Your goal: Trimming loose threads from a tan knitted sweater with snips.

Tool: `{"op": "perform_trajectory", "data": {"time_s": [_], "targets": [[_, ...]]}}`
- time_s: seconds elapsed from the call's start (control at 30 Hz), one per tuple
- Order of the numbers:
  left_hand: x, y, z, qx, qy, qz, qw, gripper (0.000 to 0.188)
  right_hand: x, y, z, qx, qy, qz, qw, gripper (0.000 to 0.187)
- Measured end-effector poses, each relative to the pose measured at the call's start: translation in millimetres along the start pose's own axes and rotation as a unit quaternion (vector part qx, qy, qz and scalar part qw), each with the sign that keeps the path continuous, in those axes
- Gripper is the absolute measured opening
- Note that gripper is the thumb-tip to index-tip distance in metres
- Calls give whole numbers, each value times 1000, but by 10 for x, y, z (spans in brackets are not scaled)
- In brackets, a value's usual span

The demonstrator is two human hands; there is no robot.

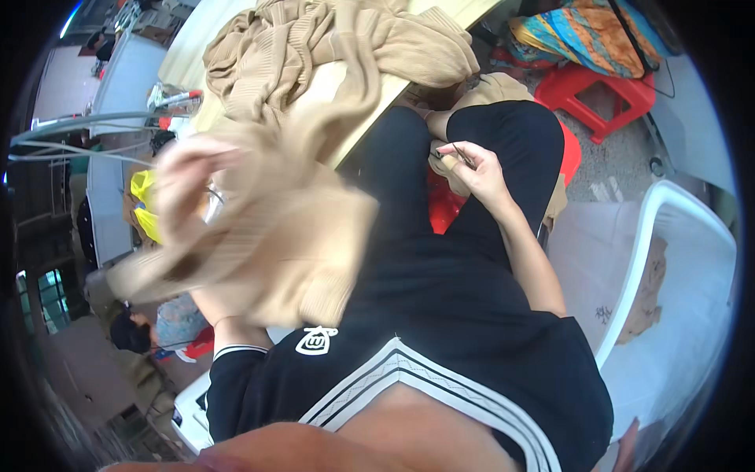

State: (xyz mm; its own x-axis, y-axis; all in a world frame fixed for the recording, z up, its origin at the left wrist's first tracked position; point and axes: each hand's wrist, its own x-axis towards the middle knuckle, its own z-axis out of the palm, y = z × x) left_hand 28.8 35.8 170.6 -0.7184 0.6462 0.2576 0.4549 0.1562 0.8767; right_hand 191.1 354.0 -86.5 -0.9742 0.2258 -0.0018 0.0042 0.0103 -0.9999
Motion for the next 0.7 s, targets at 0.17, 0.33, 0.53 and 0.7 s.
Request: {"op": "perform_trajectory", "data": {"time_s": [0.17, 0.33, 0.53, 0.7], "targets": [[76, -1512, -464, 46, 257, -143, 954, 28, 46, -45, 63, -47, -29, 0, 998, 23], [662, -1826, -436, 355, 181, -142, 906, 74, -59, -76, 77, 8, -23, 60, 998, 30], [1292, -2011, -122, 412, 112, -151, 891, 42, -116, 26, 57, -7, -26, 75, 997, 29], [1892, -2147, -876, 14, 300, -73, 951, 24, -94, -43, 86, 9, -39, 63, 997, 26]]}}
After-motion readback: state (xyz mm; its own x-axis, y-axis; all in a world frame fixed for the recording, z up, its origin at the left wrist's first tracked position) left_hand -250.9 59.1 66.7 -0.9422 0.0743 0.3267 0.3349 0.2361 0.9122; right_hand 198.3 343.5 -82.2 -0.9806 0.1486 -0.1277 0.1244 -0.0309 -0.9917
